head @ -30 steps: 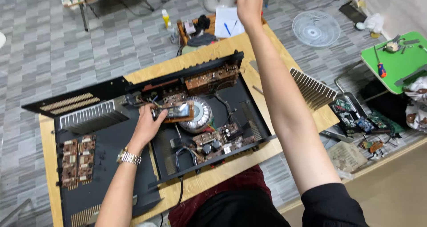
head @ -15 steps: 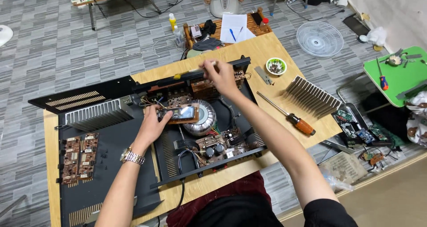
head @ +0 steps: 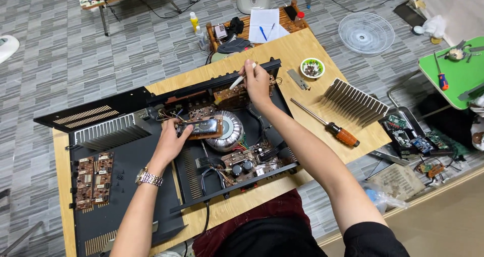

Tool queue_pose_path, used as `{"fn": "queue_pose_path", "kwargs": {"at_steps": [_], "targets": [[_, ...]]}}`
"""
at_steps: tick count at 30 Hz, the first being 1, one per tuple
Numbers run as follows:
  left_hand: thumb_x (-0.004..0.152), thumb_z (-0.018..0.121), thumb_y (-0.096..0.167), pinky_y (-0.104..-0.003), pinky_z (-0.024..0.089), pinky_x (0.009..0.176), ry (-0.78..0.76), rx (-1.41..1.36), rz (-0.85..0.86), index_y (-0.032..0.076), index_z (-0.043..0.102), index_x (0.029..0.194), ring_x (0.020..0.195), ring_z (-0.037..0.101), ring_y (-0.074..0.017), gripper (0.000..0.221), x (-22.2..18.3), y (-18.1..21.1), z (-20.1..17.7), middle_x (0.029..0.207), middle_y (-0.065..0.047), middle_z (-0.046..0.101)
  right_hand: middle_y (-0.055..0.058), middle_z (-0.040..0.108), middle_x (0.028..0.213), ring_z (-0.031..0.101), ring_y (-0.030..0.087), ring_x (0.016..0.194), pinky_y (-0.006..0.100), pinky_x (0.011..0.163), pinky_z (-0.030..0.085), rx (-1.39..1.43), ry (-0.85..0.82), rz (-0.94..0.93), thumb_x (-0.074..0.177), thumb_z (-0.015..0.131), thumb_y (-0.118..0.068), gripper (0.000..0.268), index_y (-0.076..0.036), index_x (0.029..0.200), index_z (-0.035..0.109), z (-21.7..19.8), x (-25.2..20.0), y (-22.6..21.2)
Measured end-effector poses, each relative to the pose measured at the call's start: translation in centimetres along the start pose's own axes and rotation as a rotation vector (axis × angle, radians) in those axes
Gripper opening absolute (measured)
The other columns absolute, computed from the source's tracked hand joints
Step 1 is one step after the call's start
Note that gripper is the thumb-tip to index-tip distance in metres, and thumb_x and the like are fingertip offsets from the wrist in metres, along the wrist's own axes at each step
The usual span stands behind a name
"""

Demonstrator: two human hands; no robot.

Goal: Repairing and cleaning the internal components of an audio amplifier using a brush and hands.

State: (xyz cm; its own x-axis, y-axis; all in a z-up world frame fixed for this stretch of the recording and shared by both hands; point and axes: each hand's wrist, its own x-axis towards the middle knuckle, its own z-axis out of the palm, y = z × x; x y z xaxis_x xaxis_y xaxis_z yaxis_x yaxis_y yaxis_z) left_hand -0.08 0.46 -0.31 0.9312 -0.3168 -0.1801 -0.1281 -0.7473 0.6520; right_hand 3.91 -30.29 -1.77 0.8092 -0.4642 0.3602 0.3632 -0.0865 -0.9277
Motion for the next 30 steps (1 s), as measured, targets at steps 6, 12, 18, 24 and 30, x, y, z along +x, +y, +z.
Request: {"fn": "queue_pose_path", "kwargs": {"at_steps": [6, 12, 18, 24, 30], "targets": [[0.1, 0.056, 0.056, -0.053, 0.047, 0.105, -0.014, 0.009, -0.016, 0.0, 0.045, 0.138, 0.131, 0.052, -0.043, 0.069, 0.0, 0.3, -0.1, 0.134, -0.026, 0.048, 0.002, 0.049, 0.042, 0.053, 0.012, 0.043, 0.023, 0.05, 0.045, -0.036, -0.089, 0.015, 0.11, 0.048, -0.036, 0.047, -0.009, 0.078, 0.07, 0.8, -1.2, -0.9], [0.1, 0.057, 0.054, -0.054, 0.047, 0.103, -0.007, -0.002, -0.011, -0.002, 0.045, 0.137, 0.131, 0.052, -0.0451, 0.068, 0.0, 0.2, -0.1, 0.133, -0.027, 0.049, 0.002, 0.048, 0.042, 0.05, 0.013, 0.043, 0.024, 0.053, 0.045, -0.048, -0.126, 0.004, 0.111, 0.047, -0.035, 0.048, -0.008, 0.078, 0.07, 1.1, -1.3, -0.4], [0.099, 0.058, 0.054, -0.053, 0.047, 0.105, -0.005, 0.006, -0.009, -0.001, 0.046, 0.136, 0.132, 0.051, -0.0438, 0.068, 0.0, -0.2, 0.0, 0.133, -0.026, 0.05, 0.003, 0.052, 0.043, 0.054, 0.014, 0.045, 0.026, 0.055, 0.047, -0.099, -0.156, -0.018, 0.111, 0.047, -0.038, 0.049, -0.01, 0.079, 0.071, 1.0, -1.5, -0.5], [0.099, 0.057, 0.056, -0.052, 0.047, 0.106, 0.002, 0.014, -0.009, 0.0, 0.047, 0.136, 0.134, 0.051, -0.0416, 0.068, 0.3, -0.4, 0.0, 0.133, -0.024, 0.05, 0.004, 0.052, 0.044, 0.054, 0.015, 0.047, 0.027, 0.056, 0.048, -0.112, -0.165, 0.002, 0.111, 0.047, -0.037, 0.047, -0.011, 0.08, 0.071, 1.0, -1.4, -0.8], [0.099, 0.055, 0.056, -0.055, 0.046, 0.108, -0.014, -0.002, -0.026, 0.001, 0.045, 0.137, 0.134, 0.05, -0.0451, 0.067, 0.1, 0.2, -0.1, 0.136, -0.025, 0.049, 0.003, 0.052, 0.044, 0.053, 0.014, 0.047, 0.027, 0.056, 0.047, -0.112, -0.166, 0.016, 0.111, 0.047, -0.035, 0.046, -0.01, 0.081, 0.071, 0.9, -1.3, -0.8]]}}
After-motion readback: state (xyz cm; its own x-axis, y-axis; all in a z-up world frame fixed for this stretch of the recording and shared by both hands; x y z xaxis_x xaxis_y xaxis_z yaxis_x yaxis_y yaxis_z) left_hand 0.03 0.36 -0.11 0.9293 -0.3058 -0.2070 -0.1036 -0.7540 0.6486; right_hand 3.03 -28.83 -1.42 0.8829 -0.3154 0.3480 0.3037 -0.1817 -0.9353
